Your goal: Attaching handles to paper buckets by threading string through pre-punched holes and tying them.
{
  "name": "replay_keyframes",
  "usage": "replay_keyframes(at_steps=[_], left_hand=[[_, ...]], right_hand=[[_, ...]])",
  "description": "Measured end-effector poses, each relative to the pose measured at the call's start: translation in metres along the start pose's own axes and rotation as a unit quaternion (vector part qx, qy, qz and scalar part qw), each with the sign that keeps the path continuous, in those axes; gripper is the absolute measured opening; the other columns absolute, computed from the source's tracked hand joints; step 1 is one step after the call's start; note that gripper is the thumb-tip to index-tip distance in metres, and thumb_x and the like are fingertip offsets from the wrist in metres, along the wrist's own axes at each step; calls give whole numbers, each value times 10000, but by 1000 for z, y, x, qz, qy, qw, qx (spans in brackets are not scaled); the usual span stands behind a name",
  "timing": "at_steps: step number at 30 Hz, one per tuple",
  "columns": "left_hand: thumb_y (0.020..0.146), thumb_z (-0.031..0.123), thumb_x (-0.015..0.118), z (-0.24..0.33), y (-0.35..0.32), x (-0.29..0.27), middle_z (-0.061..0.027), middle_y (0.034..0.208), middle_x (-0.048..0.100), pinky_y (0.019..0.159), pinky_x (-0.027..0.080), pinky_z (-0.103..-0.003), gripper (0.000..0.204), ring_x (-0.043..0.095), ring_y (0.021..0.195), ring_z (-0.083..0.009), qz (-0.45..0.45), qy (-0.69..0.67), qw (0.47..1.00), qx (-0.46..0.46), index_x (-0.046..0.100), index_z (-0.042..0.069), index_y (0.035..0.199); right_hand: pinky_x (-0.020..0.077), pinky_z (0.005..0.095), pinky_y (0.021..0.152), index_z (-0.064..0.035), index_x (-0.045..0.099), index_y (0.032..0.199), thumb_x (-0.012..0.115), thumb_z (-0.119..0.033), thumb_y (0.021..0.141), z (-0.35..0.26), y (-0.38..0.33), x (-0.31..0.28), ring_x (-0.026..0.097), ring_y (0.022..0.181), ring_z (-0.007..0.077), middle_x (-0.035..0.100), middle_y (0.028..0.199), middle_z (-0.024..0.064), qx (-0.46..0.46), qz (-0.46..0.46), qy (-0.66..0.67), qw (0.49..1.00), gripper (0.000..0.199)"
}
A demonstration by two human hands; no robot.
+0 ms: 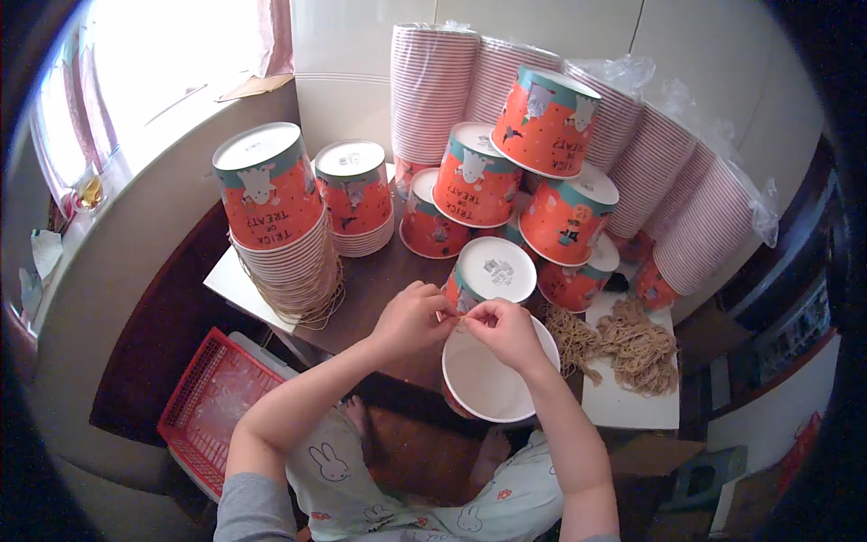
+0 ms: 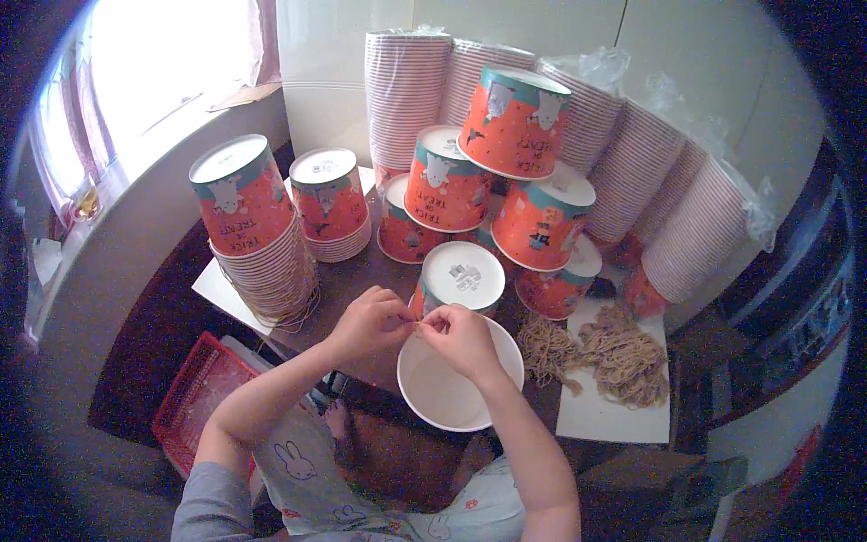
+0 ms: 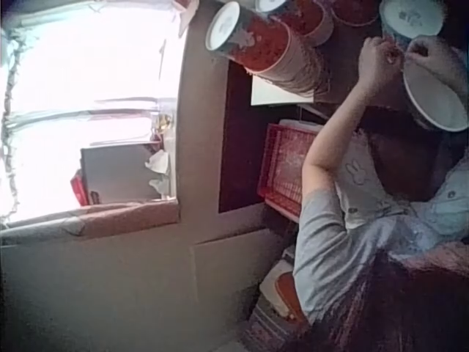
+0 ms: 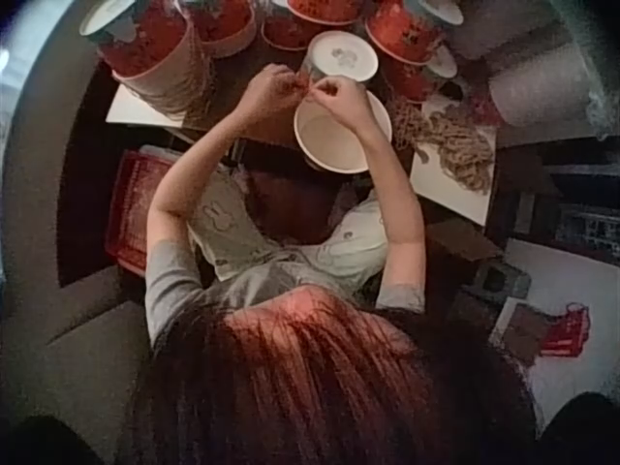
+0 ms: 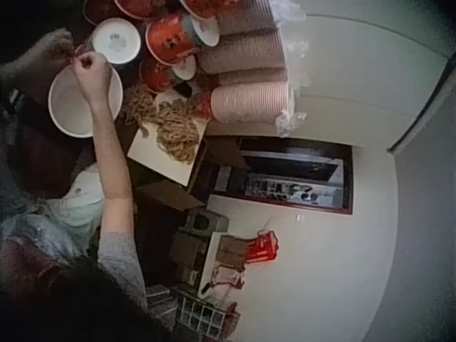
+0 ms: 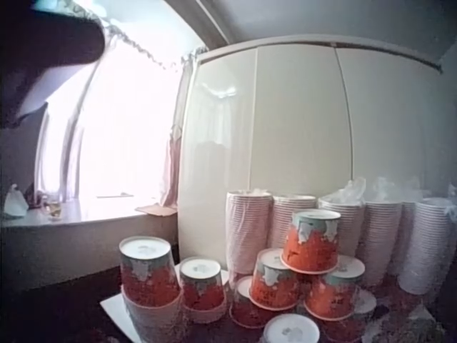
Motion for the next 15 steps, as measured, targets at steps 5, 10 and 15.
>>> replay_keyframes(at_steps=[5,10,15], left_hand=[[623,148,650,2,0,-8,-56,750,582,653,453,-345,128,525,739,-231,24,134,988,69,625,81,729],[620,144,612,-12,2,-22,-51,722,569,653,453,-353,121,525,737,-233,37,224,971,69,598,79,720],[620,137,596,-19,16,-37,-47,707,534,602,447,-350,103,529,716,-225,121,331,935,45,555,75,690]], right_hand=[[465,284,603,-11,636,762,647,-195,706,-1,0,0,580,629,150,613,729,96,-3,5,-12,1000,193],[463,287,601,-20,639,763,634,-180,694,1,1,0,581,632,167,612,723,97,-35,-6,-4,999,175],[464,291,612,-19,642,776,636,-207,687,5,2,0,595,647,174,620,719,97,-17,-16,-4,1000,208]])
Point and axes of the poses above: each hand's wrist, its own y-axis towards the middle knuckle, its own x-axis out of the palm, z = x × y, the point moved 2 cm from there along y, towards the middle knuckle
